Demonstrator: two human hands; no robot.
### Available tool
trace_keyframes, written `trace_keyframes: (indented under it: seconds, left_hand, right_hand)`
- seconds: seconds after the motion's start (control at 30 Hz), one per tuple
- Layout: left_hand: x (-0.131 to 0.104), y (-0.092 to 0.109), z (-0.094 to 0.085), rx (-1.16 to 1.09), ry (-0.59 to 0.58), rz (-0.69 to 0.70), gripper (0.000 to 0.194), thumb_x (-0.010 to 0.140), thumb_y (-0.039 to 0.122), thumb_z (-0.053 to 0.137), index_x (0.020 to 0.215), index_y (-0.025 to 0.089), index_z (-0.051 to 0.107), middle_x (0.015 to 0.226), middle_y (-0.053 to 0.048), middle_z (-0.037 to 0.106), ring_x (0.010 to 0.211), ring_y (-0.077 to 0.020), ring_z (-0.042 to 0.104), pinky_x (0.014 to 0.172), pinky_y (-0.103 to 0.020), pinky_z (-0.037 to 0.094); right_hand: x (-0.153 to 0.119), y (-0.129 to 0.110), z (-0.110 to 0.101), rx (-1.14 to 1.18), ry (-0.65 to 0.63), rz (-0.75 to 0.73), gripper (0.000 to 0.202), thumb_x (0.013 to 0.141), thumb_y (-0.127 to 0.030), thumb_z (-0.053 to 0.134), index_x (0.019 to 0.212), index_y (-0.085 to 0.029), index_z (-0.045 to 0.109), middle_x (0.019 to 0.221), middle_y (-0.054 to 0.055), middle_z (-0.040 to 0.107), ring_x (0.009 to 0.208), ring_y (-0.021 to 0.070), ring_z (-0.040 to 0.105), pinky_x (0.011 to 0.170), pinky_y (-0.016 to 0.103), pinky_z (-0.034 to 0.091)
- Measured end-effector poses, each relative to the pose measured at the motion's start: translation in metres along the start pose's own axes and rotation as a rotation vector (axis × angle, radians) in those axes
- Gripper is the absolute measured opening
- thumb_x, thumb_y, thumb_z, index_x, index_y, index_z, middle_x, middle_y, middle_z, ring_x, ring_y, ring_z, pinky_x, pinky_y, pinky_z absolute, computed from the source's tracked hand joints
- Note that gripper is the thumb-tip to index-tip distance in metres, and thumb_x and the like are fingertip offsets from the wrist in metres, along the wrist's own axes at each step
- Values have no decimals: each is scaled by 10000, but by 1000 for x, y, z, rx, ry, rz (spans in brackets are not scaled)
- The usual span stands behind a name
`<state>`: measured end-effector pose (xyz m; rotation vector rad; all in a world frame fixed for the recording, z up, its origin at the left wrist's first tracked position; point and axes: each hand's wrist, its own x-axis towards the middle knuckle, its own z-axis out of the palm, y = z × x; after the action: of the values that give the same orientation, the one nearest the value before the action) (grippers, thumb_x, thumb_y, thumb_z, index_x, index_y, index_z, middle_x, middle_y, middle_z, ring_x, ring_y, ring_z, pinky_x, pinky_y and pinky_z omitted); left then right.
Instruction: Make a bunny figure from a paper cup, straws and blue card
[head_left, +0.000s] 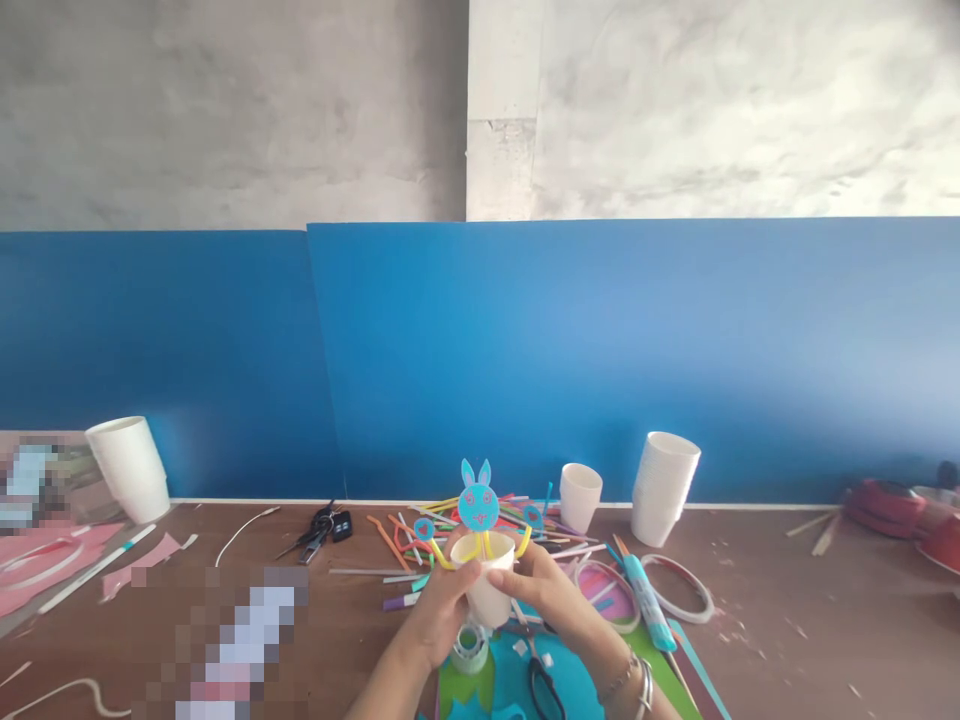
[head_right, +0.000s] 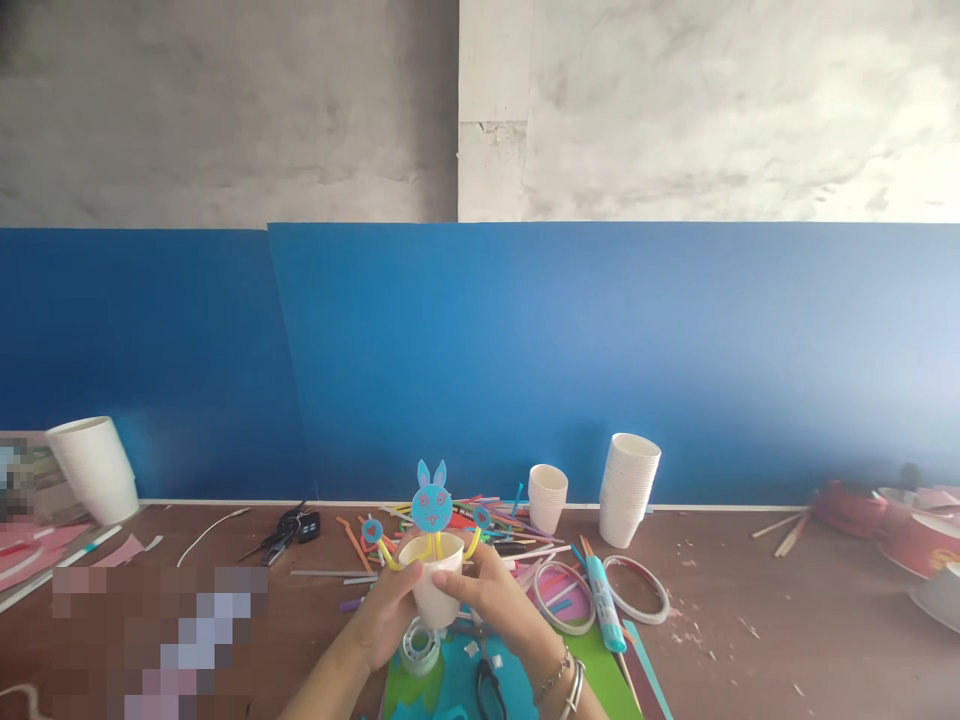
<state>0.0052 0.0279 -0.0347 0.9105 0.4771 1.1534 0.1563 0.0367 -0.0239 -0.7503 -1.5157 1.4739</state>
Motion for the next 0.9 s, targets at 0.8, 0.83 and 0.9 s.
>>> trace_keyframes:
  seconds: [0.8, 0.83, 0.9]
  left_hand:
    - [2, 1, -1, 22, 154, -6, 595, 590, 367, 820, 1115, 159, 631, 1028, -122, 699, 928, -288, 642, 763, -332, 451]
    - [3, 1, -2, 30, 168, -14, 544, 592, 366, 820, 1062, 148, 652, 1016, -124, 703, 929, -291, 642, 762, -332, 453]
    - [4, 0, -4, 30, 208, -11, 475, 603, 357, 816, 1001, 144, 667, 1018, -121, 705, 940, -286, 640, 764, -326, 456]
  right_hand:
    - [4, 1, 5, 43, 90, -35, 575, 715, -536, 704, 1159, -182, 615, 1043, 90, 701, 984, 273, 631, 884, 398, 474]
    - [5, 3, 4, 48, 112, -38, 572, 721, -540, 695, 1156, -179, 613, 1028, 91, 704, 967, 270, 637, 863, 392, 482]
    - [8, 6, -1, 52, 180, -21, 559, 720, -555, 683, 1122, -171, 621, 987, 90, 710, 926, 260, 644, 808, 366, 496]
